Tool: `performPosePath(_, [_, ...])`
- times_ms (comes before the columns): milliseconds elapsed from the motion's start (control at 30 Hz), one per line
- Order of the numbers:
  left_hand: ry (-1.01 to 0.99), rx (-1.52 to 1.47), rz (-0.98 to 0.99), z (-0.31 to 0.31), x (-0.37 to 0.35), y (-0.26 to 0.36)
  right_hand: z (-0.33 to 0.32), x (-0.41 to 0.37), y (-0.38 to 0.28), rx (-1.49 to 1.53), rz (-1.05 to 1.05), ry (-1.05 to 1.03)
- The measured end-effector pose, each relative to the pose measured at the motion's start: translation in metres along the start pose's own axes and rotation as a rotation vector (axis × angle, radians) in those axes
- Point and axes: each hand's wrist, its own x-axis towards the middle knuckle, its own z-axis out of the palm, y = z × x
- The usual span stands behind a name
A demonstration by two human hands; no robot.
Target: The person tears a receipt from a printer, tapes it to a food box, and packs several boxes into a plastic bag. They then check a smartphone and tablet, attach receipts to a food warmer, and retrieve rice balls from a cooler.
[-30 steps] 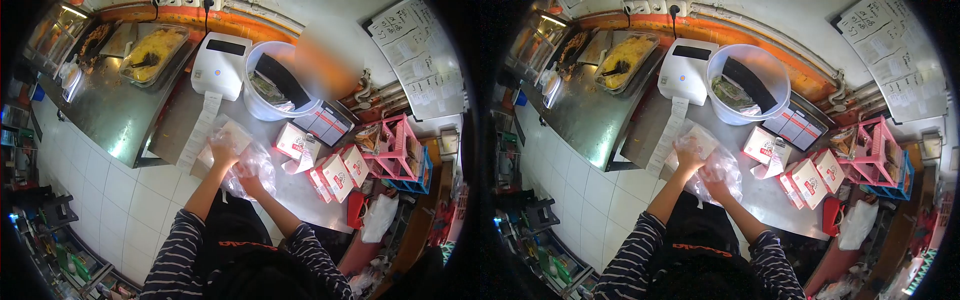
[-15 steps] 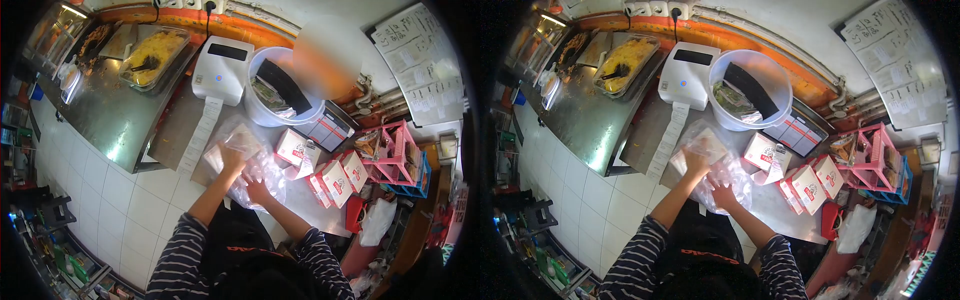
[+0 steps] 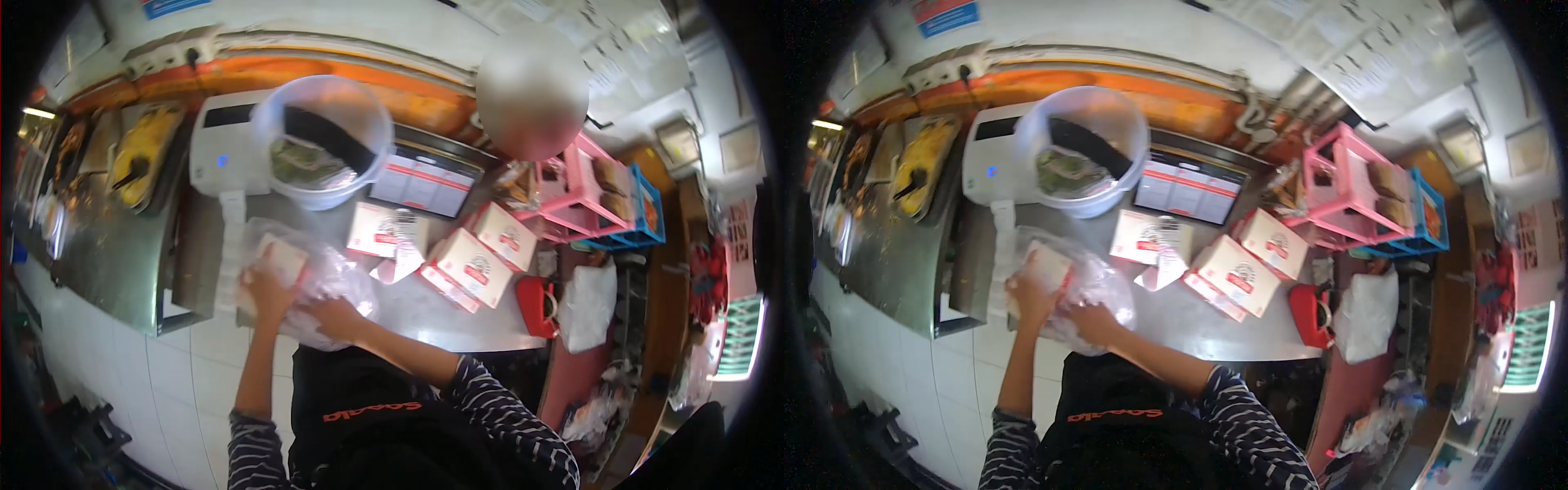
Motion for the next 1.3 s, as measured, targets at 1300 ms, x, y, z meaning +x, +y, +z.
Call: performPosePath(1300, [-0.662, -1.071, 0.164, -0.188, -0.037, -0.024, -0.058, 0.017, 0.002, -0.526, -0.293, -0.139])
